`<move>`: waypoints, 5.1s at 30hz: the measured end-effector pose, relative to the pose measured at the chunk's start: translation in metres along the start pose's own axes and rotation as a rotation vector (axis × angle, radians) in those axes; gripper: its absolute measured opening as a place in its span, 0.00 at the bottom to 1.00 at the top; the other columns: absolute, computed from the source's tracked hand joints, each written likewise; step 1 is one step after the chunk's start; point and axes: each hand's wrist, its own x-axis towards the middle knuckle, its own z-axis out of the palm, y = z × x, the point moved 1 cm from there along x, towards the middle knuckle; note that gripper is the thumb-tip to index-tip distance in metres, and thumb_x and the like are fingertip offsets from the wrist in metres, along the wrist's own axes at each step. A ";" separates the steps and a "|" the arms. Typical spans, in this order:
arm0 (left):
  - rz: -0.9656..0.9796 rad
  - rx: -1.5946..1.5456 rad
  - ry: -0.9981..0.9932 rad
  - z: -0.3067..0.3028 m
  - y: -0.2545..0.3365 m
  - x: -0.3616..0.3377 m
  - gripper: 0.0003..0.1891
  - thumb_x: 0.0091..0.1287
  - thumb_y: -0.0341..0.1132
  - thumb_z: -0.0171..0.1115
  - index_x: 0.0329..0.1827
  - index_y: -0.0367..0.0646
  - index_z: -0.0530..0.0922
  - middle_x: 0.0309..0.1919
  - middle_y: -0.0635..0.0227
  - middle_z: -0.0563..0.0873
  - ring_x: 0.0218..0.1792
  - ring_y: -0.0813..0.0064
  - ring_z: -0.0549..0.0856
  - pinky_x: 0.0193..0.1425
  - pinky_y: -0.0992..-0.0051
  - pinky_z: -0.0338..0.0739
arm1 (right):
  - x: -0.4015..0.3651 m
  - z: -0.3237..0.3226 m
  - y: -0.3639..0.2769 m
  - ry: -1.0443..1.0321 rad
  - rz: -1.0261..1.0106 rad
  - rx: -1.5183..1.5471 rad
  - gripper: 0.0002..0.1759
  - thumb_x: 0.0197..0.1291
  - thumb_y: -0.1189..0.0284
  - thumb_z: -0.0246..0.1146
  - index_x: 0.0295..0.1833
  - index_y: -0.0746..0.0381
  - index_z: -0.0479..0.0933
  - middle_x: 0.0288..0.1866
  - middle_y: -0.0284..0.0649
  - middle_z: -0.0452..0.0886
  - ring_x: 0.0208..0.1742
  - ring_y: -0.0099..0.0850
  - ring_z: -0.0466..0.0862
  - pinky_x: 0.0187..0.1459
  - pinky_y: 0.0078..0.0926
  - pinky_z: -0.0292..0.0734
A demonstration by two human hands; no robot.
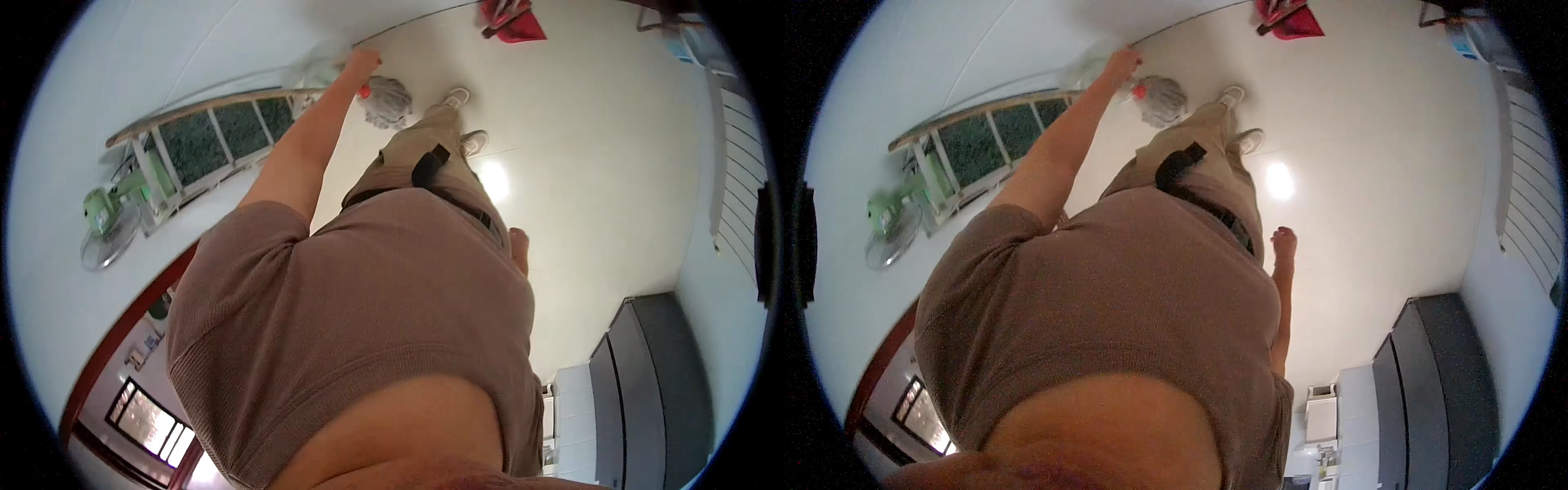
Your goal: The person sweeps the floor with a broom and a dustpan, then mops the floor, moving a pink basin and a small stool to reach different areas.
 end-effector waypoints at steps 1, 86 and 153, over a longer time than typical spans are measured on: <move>-0.048 0.197 -0.041 0.014 -0.036 -0.027 0.10 0.59 0.35 0.55 0.26 0.42 0.81 0.23 0.59 0.83 0.27 0.68 0.83 0.35 0.68 0.76 | -0.001 0.000 -0.002 0.014 0.004 -0.024 0.15 0.50 0.76 0.57 0.44 0.71 0.75 0.29 0.44 0.81 0.26 0.30 0.81 0.29 0.26 0.76; 1.595 -1.124 -1.519 0.206 0.821 -0.682 0.09 0.51 0.22 0.58 0.25 0.43 0.66 0.21 0.70 0.70 0.26 0.75 0.68 0.34 0.76 0.64 | -0.302 -0.179 0.402 0.488 -1.044 2.718 0.47 0.63 0.45 0.46 0.69 0.74 0.41 0.54 0.53 0.72 0.55 0.43 0.75 0.59 0.47 0.65; 1.305 -0.445 -2.334 1.026 1.616 -1.643 0.12 0.48 0.26 0.68 0.24 0.43 0.69 0.22 0.67 0.74 0.31 0.70 0.72 0.45 0.66 0.68 | -0.685 -0.650 1.759 0.701 -0.540 3.490 0.24 0.58 0.59 0.55 0.52 0.66 0.62 0.46 0.45 0.70 0.46 0.38 0.73 0.51 0.42 0.71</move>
